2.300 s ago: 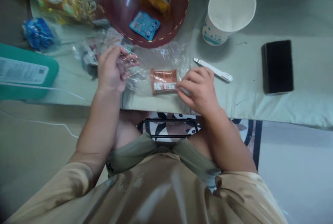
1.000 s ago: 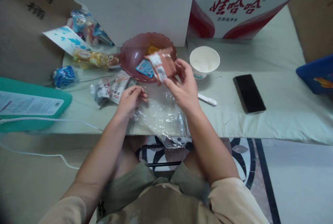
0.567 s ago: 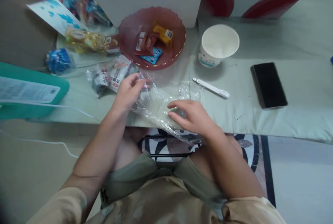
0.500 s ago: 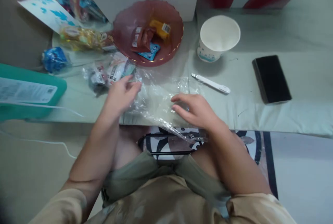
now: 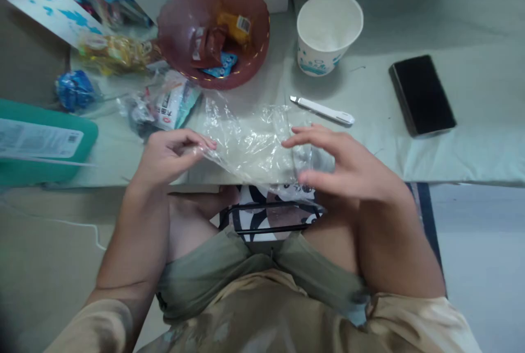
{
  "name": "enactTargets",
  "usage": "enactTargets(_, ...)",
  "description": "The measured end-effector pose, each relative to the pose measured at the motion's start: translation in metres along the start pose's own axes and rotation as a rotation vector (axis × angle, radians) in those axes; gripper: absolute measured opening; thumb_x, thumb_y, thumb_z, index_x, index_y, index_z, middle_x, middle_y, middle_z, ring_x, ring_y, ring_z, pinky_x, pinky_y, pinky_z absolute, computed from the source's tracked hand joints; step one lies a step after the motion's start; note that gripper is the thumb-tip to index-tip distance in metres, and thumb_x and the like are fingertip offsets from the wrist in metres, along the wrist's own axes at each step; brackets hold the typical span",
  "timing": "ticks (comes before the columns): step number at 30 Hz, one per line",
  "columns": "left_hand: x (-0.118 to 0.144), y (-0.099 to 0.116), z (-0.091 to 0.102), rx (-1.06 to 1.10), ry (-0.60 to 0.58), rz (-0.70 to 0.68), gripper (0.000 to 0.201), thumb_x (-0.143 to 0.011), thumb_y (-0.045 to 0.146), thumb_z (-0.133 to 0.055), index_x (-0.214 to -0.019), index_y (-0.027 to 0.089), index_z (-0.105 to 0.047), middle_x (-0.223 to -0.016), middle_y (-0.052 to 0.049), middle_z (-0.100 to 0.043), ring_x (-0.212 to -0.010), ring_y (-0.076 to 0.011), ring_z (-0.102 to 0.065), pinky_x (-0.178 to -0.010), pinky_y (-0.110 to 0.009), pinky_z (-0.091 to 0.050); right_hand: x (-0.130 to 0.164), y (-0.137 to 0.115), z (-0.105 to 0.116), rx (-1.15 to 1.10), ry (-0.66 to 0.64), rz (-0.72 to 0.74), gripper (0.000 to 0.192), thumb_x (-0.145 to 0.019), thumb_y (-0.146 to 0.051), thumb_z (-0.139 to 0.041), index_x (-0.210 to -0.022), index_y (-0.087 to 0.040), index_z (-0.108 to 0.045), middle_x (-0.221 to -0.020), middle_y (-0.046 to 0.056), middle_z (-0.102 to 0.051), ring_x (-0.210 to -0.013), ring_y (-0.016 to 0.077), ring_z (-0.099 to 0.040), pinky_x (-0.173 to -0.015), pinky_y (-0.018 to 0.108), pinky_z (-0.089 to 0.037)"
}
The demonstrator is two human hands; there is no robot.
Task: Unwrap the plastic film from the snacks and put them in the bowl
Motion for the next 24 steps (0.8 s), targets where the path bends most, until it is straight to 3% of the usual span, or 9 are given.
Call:
enactTargets(2, -0.004, -0.006, 0.002, 0.124, 0.152, 0.152, 0.013, -0.080, 0.032, -0.071, -0.072, 0.022, -0.069, -0.072, -0.002, -0.074, -0.064, -0.0139, -0.068, -0.059, -0.025, -0.056, 0.012, -0.007, 0.001, 0.025, -0.115, 0.051, 0.086, -0.070, -0.070, -0.082, -0.143, -0.030, -0.063, -0.145, 0.011, -0.066, -0.145, 0.0405, -0.052, -0.123, 0.061, -0.038)
enactTargets(4, -0.008, -0.011, 0.004, 0.189, 0.239, 0.242, 0.016, -0.077, 0.034, -0.073, -0.070, 0.021, -0.069, -0.069, -0.003, -0.073, -0.062, -0.0141, -0.067, -0.051, -0.022, -0.051, 0.017, -0.009, -0.005, 0.079, -0.171, 0.073, 0.095, -0.067, -0.066, -0.086, -0.149, -0.029, -0.057, -0.150, 0.013, -0.062, -0.145, 0.0426, -0.051, -0.123, 0.067, -0.036)
enactTargets(6, -0.012, -0.016, 0.006, 0.215, 0.274, 0.293, 0.017, -0.077, 0.034, -0.075, -0.070, 0.021, -0.068, -0.070, -0.005, -0.073, -0.064, -0.0154, -0.069, -0.049, -0.021, -0.050, 0.012, -0.005, -0.014, 0.104, -0.147, 0.076, 0.067, -0.077, -0.058, -0.081, -0.136, -0.028, -0.067, -0.144, 0.012, -0.067, -0.139, 0.0400, -0.058, -0.118, 0.066, -0.043)
enactTargets(8, -0.016, -0.020, 0.008, 0.229, 0.280, 0.313, 0.017, -0.076, 0.033, -0.076, -0.069, 0.021, -0.068, -0.069, -0.005, -0.073, -0.064, -0.0154, -0.070, -0.048, -0.020, -0.050, 0.003, 0.001, -0.020, 0.053, -0.063, 0.035, 0.030, -0.089, -0.048, -0.071, -0.107, -0.026, -0.075, -0.128, 0.010, -0.075, -0.124, 0.0339, -0.069, -0.106, 0.057, -0.055)
enactTargets(9, -0.018, -0.021, 0.009, 0.233, 0.272, 0.316, 0.017, -0.075, 0.033, -0.077, -0.068, 0.021, -0.068, -0.068, -0.004, -0.072, -0.064, -0.0153, -0.069, -0.048, -0.020, -0.050, -0.002, 0.005, -0.022, 0.005, -0.008, -0.005, 0.022, -0.092, -0.045, -0.067, -0.095, -0.024, -0.075, -0.119, 0.010, -0.078, -0.115, 0.0309, -0.074, -0.099, 0.052, -0.060)
enactTargets(13, -0.023, -0.022, 0.014, 0.277, 0.276, 0.299, 0.019, -0.072, 0.029, -0.080, -0.066, 0.020, -0.065, -0.060, -0.001, -0.065, -0.060, -0.0130, -0.066, -0.055, -0.022, -0.053, -0.012, 0.023, -0.014, -0.137, 0.204, -0.211, 0.024, -0.089, -0.043, -0.066, -0.077, -0.022, -0.065, -0.085, 0.008, -0.078, -0.089, 0.0267, -0.077, -0.081, 0.044, -0.062)
enactTargets(17, -0.029, -0.023, 0.012, 0.433, 0.364, 0.236, 0.028, -0.078, 0.033, -0.077, -0.066, 0.022, -0.055, -0.054, 0.005, -0.053, -0.058, -0.0100, -0.065, -0.066, -0.024, -0.057, -0.010, 0.036, -0.004, -0.177, 0.263, -0.343, 0.019, -0.084, -0.032, -0.064, -0.069, -0.022, -0.059, -0.064, 0.004, -0.068, -0.077, 0.0243, -0.074, -0.072, 0.040, -0.059)
enactTargets(20, -0.032, -0.025, 0.003, 0.524, 0.401, 0.148, 0.029, -0.080, 0.040, -0.075, -0.071, 0.024, -0.054, -0.053, 0.007, -0.049, -0.053, -0.0100, -0.063, -0.053, -0.022, -0.051, -0.011, 0.037, -0.004, -0.208, 0.339, -0.278, 0.008, -0.082, -0.029, -0.066, -0.079, -0.022, -0.064, -0.077, 0.004, -0.071, -0.092, 0.0244, -0.074, -0.087, 0.043, -0.059)
enactTargets(24, -0.028, -0.025, -0.011, 0.366, 0.398, 0.155, 0.032, -0.085, 0.052, -0.072, -0.081, 0.025, -0.056, -0.055, 0.007, -0.055, -0.041, -0.0072, -0.050, -0.037, -0.023, -0.031, -0.013, 0.028, -0.015, -0.164, 0.444, -0.178, 0.014, -0.085, -0.038, -0.070, -0.089, -0.024, -0.069, -0.094, 0.003, -0.076, -0.097, 0.0214, -0.073, -0.099, 0.044, -0.056)
Point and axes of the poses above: each hand's wrist, its own x-axis away from the middle knuckle, its own z-axis out of the back of the hand, y = z × x, the point moved 2 cm from there along -x, towards the middle knuckle
